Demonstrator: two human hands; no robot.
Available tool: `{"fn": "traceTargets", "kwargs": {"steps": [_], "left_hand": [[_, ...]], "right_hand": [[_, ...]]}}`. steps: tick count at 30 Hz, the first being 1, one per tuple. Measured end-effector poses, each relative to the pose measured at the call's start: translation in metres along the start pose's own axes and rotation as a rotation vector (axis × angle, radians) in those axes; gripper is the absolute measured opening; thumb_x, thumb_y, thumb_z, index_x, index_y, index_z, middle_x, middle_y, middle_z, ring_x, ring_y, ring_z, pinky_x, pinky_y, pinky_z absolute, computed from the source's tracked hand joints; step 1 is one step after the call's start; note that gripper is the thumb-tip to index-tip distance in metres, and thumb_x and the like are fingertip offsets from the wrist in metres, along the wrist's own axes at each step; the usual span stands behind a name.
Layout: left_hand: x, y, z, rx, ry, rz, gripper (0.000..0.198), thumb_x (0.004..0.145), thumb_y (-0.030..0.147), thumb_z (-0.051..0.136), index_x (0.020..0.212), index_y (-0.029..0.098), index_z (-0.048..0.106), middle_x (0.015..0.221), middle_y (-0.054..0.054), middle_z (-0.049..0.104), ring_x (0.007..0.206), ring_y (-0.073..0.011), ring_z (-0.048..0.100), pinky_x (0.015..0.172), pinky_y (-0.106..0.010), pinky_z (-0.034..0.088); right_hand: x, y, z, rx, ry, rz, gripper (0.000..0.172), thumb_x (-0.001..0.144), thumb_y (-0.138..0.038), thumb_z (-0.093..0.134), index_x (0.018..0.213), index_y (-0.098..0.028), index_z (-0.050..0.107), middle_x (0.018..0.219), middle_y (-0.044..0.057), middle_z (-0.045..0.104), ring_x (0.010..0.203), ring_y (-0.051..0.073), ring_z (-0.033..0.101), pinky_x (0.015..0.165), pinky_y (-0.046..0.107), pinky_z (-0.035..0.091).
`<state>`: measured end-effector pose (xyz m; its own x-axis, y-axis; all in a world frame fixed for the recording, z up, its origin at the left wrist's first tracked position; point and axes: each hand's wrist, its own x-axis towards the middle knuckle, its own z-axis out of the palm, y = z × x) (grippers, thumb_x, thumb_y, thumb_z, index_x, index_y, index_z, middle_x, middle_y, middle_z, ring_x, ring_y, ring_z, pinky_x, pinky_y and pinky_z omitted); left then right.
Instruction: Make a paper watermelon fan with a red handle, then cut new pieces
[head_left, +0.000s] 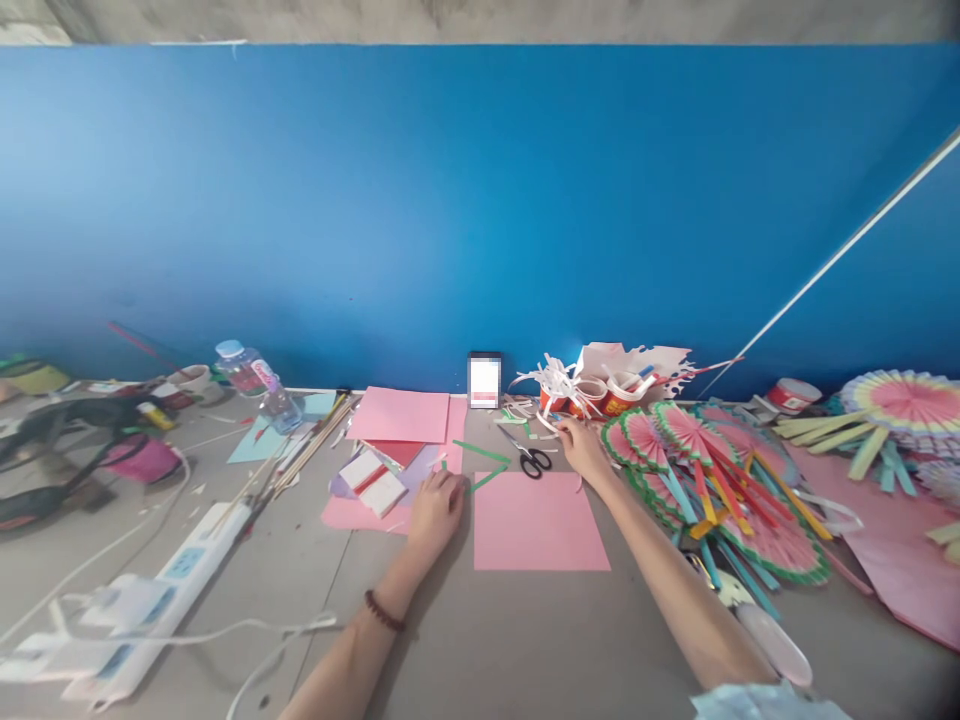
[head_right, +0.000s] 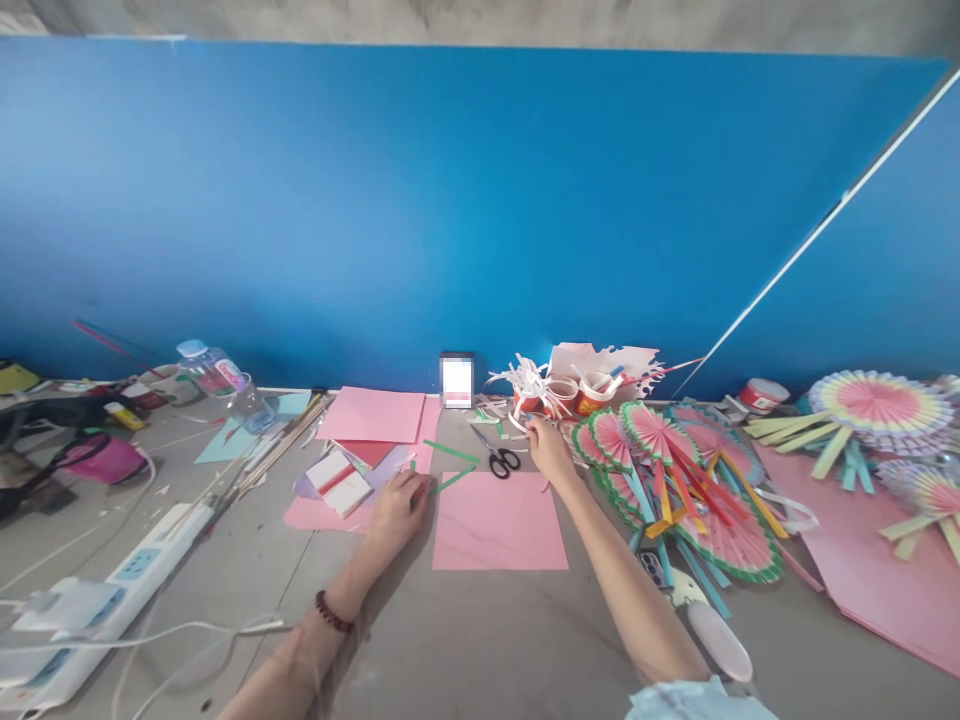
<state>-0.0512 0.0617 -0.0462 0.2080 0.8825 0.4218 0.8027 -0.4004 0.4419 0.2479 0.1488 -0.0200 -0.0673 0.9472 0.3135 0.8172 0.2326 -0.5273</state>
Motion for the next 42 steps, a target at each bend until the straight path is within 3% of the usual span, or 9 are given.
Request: {"fn": "traceTargets", "kwargs": {"steps": [7, 14, 17, 21, 29, 37, 42], "left_hand": [[0.002, 0.009, -0.008, -0.068, 0.019, 0.004, 0.022, 0.086, 0.018, 0.045, 0.097, 0.021, 0.063, 0.093, -0.007, 0.063, 0.091, -0.0229, 0.056, 0.077, -0.037, 0.045], [0.005, 0.038, -0.026, -0.348, 0.140, -0.019, 0.022, 0.090, 0.024, 0.044, 0.100, 0.021, 0.064, 0.100, -0.008, 0.062, 0.096, -0.0201, 0.057, 0.085, -0.036, 0.046], [0.005, 0.058, -0.038, -0.436, 0.143, -0.004, 0.021, 0.089, 0.028, 0.048, 0.102, 0.022, 0.064, 0.102, -0.007, 0.062, 0.099, -0.0205, 0.057, 0.088, -0.036, 0.047], [0.003, 0.079, -0.050, -0.396, 0.084, 0.071, 0.032, 0.087, 0.029, 0.053, 0.118, 0.024, 0.058, 0.113, -0.009, 0.061, 0.106, -0.0227, 0.056, 0.090, -0.039, 0.047], [-0.008, 0.087, -0.047, -0.332, 0.251, 0.195, 0.025, 0.085, 0.019, 0.057, 0.109, 0.024, 0.064, 0.108, -0.009, 0.065, 0.098, -0.0217, 0.062, 0.081, -0.037, 0.053], [-0.025, 0.099, -0.051, -0.474, 0.192, 0.019, 0.009, 0.084, 0.019, 0.056, 0.087, 0.021, 0.065, 0.094, -0.006, 0.066, 0.092, -0.0194, 0.062, 0.079, -0.033, 0.051], [-0.035, 0.109, -0.057, -0.533, 0.129, -0.062, 0.011, 0.083, 0.015, 0.053, 0.078, 0.020, 0.062, 0.080, -0.003, 0.067, 0.078, -0.0161, 0.062, 0.072, -0.028, 0.049]], "right_hand": [[-0.007, -0.010, -0.031, 0.137, -0.025, -0.058, 0.018, 0.082, -0.027, 0.044, 0.086, -0.018, 0.059, 0.082, 0.007, 0.067, 0.075, 0.020, 0.062, 0.071, 0.031, 0.045], [-0.061, -0.061, -0.051, 0.317, -0.164, -0.023, 0.019, 0.085, -0.036, 0.046, 0.091, -0.021, 0.058, 0.082, 0.004, 0.066, 0.072, 0.019, 0.060, 0.067, 0.028, 0.045], [-0.083, -0.085, -0.050, 0.361, -0.188, 0.023, 0.018, 0.086, -0.035, 0.047, 0.094, -0.022, 0.058, 0.080, 0.003, 0.066, 0.066, 0.017, 0.057, 0.061, 0.026, 0.044], [-0.105, -0.113, -0.044, 0.375, -0.195, -0.005, 0.017, 0.089, -0.035, 0.046, 0.088, -0.024, 0.059, 0.076, 0.001, 0.062, 0.065, 0.015, 0.056, 0.062, 0.025, 0.044], [-0.134, -0.136, -0.024, 0.330, 0.028, -0.133, 0.013, 0.089, -0.024, 0.048, 0.087, -0.021, 0.060, 0.082, 0.005, 0.058, 0.078, 0.017, 0.059, 0.072, 0.029, 0.048], [-0.149, -0.136, -0.014, 0.264, 0.108, -0.176, 0.008, 0.089, -0.020, 0.048, 0.088, -0.021, 0.056, 0.084, 0.004, 0.065, 0.080, 0.018, 0.061, 0.079, 0.032, 0.048], [-0.159, -0.130, -0.009, 0.224, 0.096, -0.106, 0.022, 0.091, -0.025, 0.046, 0.111, -0.022, 0.053, 0.084, 0.005, 0.068, 0.076, 0.018, 0.063, 0.073, 0.030, 0.049]]}}
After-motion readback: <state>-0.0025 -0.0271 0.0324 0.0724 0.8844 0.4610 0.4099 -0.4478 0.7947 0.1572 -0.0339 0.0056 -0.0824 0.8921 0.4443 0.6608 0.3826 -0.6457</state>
